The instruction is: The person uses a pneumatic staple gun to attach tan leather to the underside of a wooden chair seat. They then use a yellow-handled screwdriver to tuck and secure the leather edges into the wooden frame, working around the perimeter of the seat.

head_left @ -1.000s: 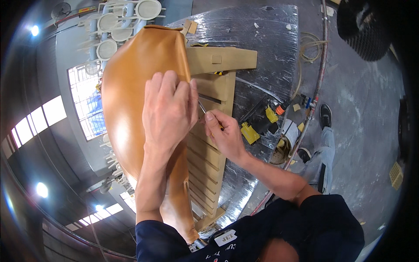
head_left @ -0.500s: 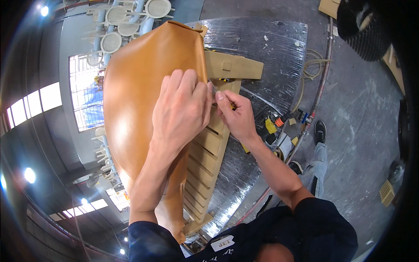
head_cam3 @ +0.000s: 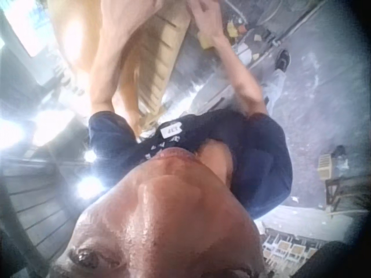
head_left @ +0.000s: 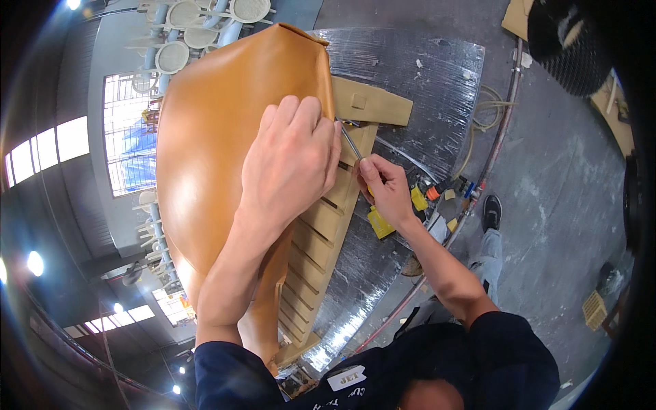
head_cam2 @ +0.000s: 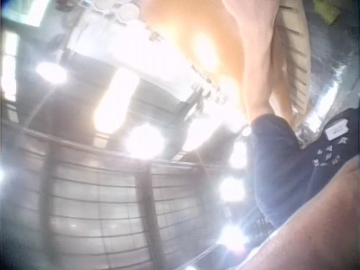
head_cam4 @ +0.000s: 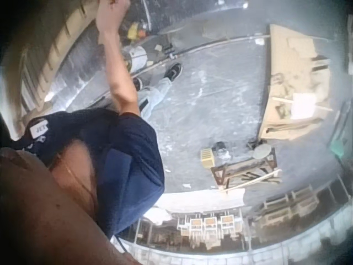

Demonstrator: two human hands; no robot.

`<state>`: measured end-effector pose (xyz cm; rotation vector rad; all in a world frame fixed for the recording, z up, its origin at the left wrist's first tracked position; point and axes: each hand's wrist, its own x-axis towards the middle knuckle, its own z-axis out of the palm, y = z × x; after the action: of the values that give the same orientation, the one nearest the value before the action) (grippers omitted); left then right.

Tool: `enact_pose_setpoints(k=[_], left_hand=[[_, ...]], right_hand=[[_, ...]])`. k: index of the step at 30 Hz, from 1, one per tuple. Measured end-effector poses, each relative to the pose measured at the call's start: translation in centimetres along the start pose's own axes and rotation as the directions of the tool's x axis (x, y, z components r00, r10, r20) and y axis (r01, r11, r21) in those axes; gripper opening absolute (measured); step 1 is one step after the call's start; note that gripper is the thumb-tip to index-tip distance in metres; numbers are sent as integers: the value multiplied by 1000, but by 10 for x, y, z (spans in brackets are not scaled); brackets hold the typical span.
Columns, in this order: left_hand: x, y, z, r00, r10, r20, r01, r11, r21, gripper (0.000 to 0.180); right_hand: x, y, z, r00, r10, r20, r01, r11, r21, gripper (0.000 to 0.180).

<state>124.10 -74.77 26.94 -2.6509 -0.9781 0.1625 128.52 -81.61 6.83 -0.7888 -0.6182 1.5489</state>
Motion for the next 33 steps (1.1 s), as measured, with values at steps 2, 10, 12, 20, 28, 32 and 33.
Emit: enact_pose_setpoints(k=[2,10,12,20,28,32,33], left_hand=[[0,-1,-1,1000,7,-2,-7,1000,9,26],[3,0,-2,1000,7,11,-7,1000,28,25],[3,1,-2,1000,9,11,-9,1000,22,25],[3,6,-12,997,-29,72,38,992,-123,20],[-7,26,3,992,-54,116,107,847,-520,92],[-7,23,5,995,-64,74,96,785,-612,93],[-6,24,7,996,-60,71,92,764,-639,93]], right_hand=[[5,-4,-2,999,-36,-6,36,999,5,35],[31,-27,1,992,-116,40,114,992,47,35],[30,-28,4,992,-117,41,112,988,105,34],[-62,26,-14,966,202,165,-202,979,-15,29],[7,-49,27,933,-335,-129,355,912,203,31],[17,-63,25,965,-232,-120,260,893,368,25],[20,-61,21,960,-241,-143,278,892,357,24]])
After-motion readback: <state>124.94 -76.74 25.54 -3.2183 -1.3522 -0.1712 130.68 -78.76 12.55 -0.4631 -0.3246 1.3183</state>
